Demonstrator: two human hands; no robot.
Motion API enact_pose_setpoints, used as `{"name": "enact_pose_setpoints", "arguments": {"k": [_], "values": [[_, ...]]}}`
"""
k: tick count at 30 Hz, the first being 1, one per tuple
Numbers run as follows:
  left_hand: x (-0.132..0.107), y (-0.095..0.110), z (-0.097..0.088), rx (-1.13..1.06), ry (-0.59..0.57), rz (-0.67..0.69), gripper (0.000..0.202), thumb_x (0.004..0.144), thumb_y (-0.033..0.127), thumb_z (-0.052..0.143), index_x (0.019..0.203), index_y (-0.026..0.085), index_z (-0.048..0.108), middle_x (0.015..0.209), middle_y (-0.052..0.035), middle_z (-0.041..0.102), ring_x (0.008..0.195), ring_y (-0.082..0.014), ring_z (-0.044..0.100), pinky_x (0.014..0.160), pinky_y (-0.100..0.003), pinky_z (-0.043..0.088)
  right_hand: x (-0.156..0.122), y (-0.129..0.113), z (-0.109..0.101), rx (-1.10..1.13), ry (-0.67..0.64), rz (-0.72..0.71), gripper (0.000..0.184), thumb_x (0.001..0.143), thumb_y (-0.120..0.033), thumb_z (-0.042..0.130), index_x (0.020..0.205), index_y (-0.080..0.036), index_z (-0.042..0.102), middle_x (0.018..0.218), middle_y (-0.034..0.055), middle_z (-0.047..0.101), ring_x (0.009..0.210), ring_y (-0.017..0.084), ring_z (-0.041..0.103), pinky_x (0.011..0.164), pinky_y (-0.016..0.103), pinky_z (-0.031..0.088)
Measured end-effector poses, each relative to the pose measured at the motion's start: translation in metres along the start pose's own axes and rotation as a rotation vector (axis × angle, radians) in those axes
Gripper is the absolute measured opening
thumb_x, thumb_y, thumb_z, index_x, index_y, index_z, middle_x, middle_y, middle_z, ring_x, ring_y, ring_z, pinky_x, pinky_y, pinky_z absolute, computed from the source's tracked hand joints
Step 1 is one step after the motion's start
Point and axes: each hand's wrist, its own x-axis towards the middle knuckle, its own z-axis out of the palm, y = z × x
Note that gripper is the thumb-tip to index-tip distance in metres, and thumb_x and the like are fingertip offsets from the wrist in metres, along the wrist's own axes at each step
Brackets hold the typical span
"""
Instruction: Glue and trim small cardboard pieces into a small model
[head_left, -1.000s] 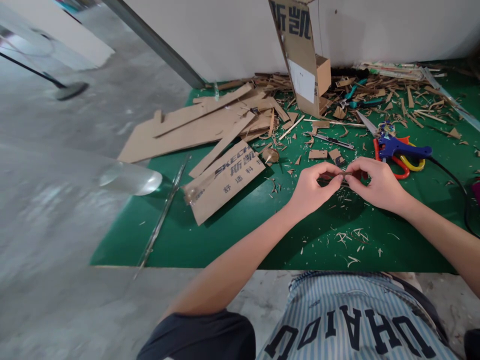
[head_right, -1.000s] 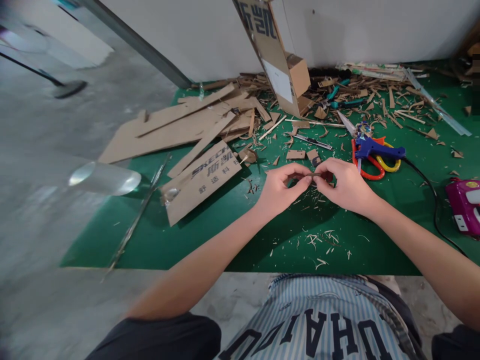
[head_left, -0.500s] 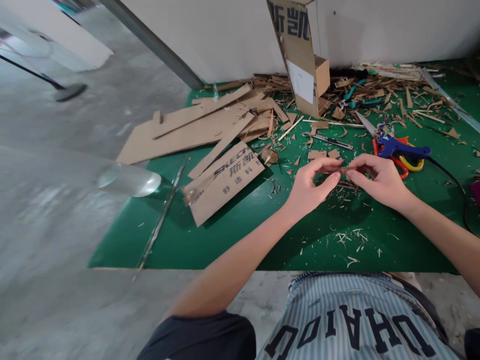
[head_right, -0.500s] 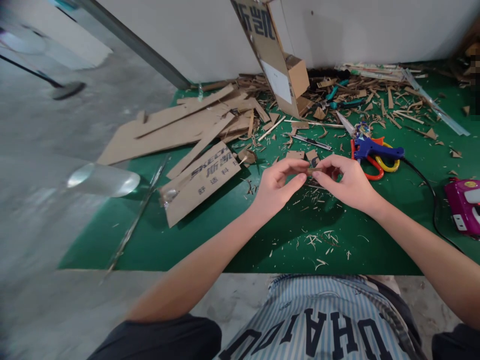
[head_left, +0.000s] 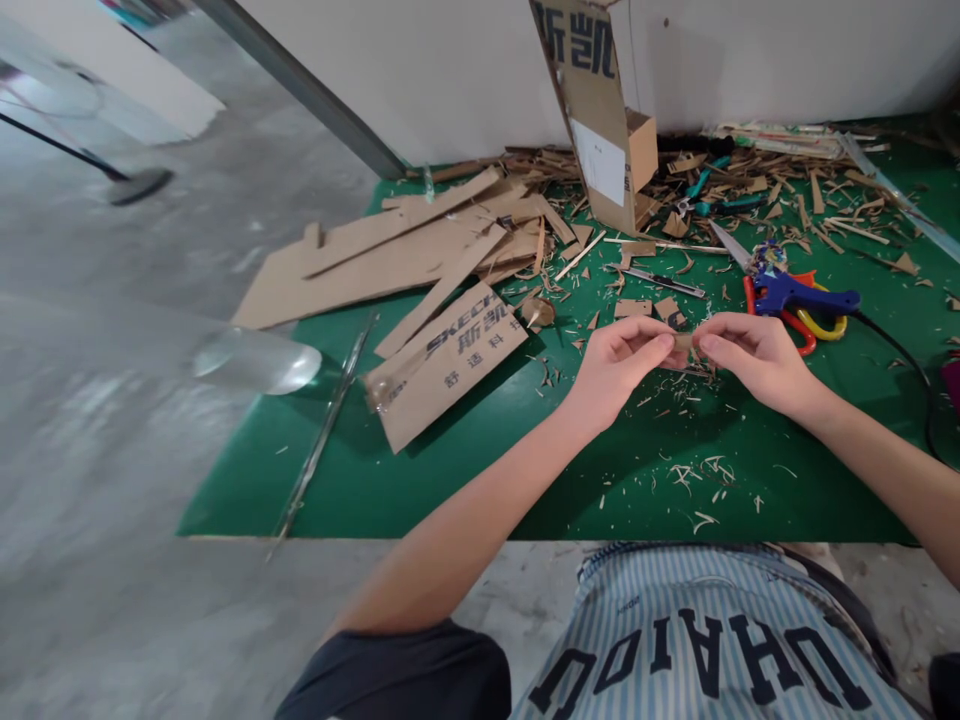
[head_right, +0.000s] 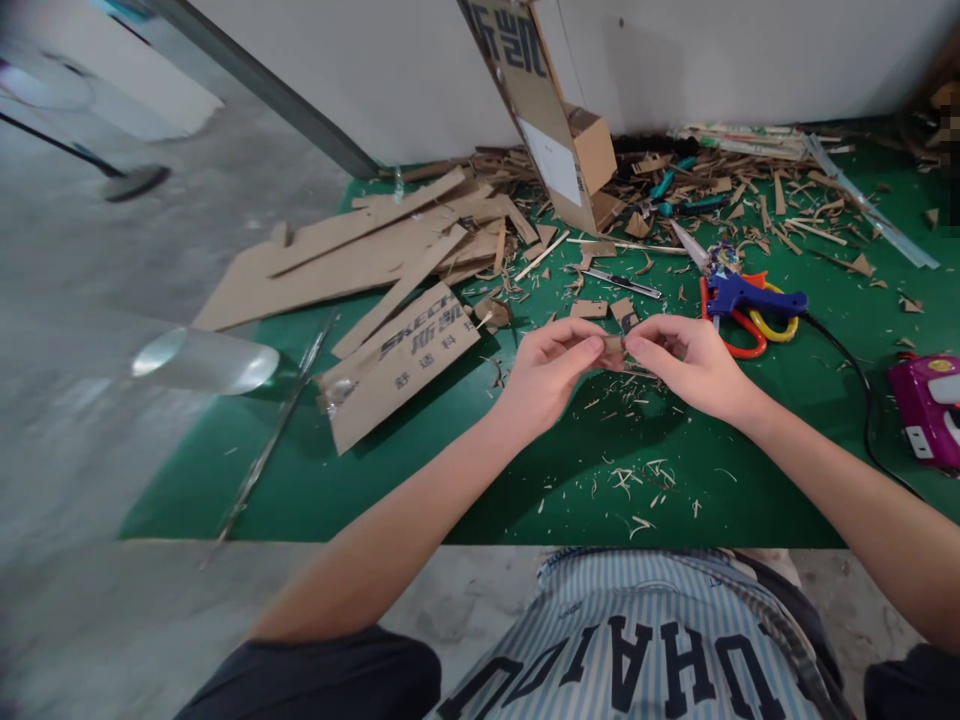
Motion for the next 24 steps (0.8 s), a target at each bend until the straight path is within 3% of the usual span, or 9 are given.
{"name": "enact_pose_setpoints", "arguments": {"k": [4, 8, 18, 24], "values": [[-0.0021, 0.0014, 0.0029, -0.107, 0.003, -0.108, 0.027, 0.074, 0.043, 0.083, 0.084, 0.020, 0.072, 0.078, -0.0011, 0.077, 0.075, -0.0160, 0.075, 0.080, -0.034, 0.064, -0.0009, -0.0022, -0.0007, 0.003, 0.006, -0.021, 0.024, 0.089, -0.042, 0.068, 0.081, -0.020, 0.072, 0.070, 0.0005, 0.066, 0.061, 0.011, 0.055, 0.054, 0.026, 0.043], [-0.0037, 0.0036, 0.0051, -0.106, 0.019, -0.134, 0.026, 0.074, 0.042, 0.083, 0.082, 0.019, 0.073, 0.078, -0.0023, 0.078, 0.073, -0.0146, 0.075, 0.078, -0.031, 0.063, -0.0012, -0.0003, 0.0003, -0.029, -0.001, -0.019, 0.019, 0.086, -0.038, 0.072, 0.084, -0.019, 0.073, 0.078, 0.0024, 0.071, 0.067, 0.013, 0.060, 0.060, 0.028, 0.048], [-0.0035, 0.0002, 0.0056, -0.066, 0.048, -0.103, 0.023, 0.076, 0.042, 0.083, 0.080, 0.020, 0.077, 0.076, -0.0017, 0.077, 0.073, -0.0135, 0.073, 0.079, -0.030, 0.063, -0.0009, 0.0027, 0.0032, -0.116, 0.024, -0.051, 0.019, 0.086, -0.035, 0.068, 0.083, -0.017, 0.072, 0.077, 0.0033, 0.071, 0.064, 0.013, 0.059, 0.057, 0.028, 0.047], [-0.0044, 0.0007, 0.0050, 0.055, 0.014, 0.007, 0.018, 0.082, 0.038, 0.077, 0.084, 0.020, 0.076, 0.079, -0.0022, 0.077, 0.074, -0.0137, 0.073, 0.076, -0.029, 0.064, -0.0015, 0.0011, 0.0031, -0.166, 0.019, -0.055, 0.015, 0.088, -0.032, 0.065, 0.082, -0.018, 0.070, 0.079, 0.0038, 0.071, 0.068, 0.014, 0.061, 0.061, 0.030, 0.050]]}}
